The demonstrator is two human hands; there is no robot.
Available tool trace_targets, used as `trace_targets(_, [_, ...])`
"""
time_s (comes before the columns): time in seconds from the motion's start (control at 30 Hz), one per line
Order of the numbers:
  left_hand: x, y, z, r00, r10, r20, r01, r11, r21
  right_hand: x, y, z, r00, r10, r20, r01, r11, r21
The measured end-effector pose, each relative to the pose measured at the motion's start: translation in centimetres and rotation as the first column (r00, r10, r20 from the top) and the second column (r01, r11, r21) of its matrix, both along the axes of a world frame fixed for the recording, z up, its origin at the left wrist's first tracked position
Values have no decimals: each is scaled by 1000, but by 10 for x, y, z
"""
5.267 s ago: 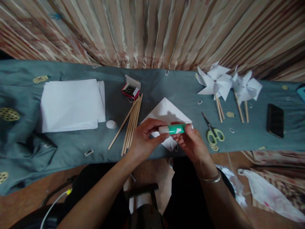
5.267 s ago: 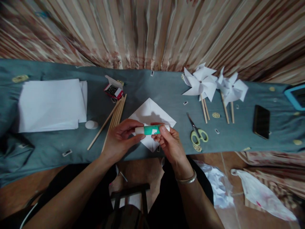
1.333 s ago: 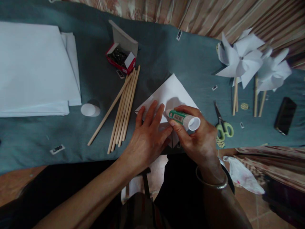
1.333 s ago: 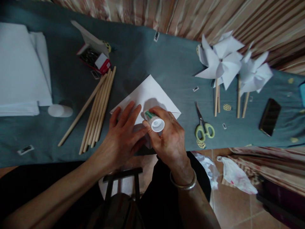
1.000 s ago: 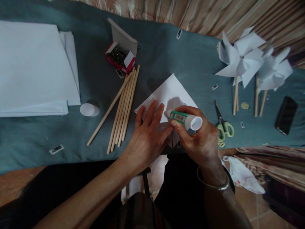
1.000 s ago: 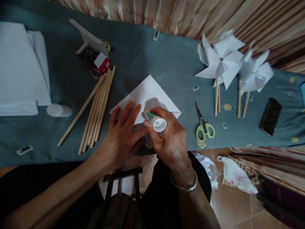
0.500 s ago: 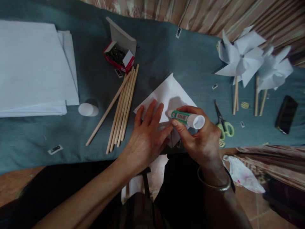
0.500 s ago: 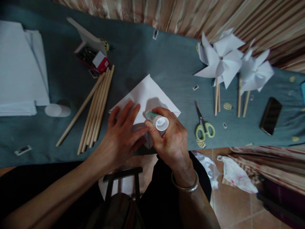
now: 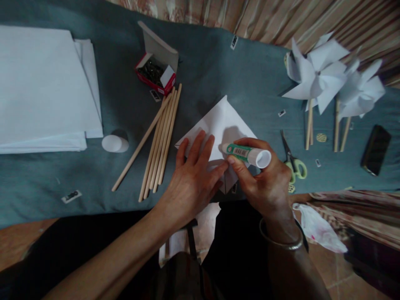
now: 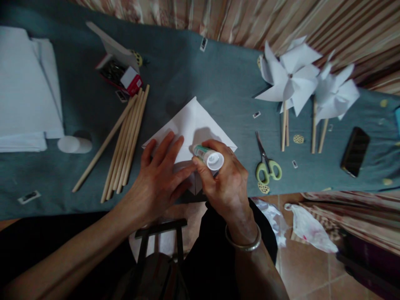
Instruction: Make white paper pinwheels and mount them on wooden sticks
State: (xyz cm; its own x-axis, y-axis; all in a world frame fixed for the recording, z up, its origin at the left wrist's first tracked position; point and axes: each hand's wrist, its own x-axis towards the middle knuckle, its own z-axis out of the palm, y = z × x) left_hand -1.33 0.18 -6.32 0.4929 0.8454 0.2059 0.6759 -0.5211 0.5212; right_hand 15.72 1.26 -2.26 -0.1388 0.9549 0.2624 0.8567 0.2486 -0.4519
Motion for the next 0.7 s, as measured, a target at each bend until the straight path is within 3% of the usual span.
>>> trace_targets(0.7, [1,0,2,1000,7,-11,-8,1000,-4,-3,4,-7,998,-50,-31,51,998,35])
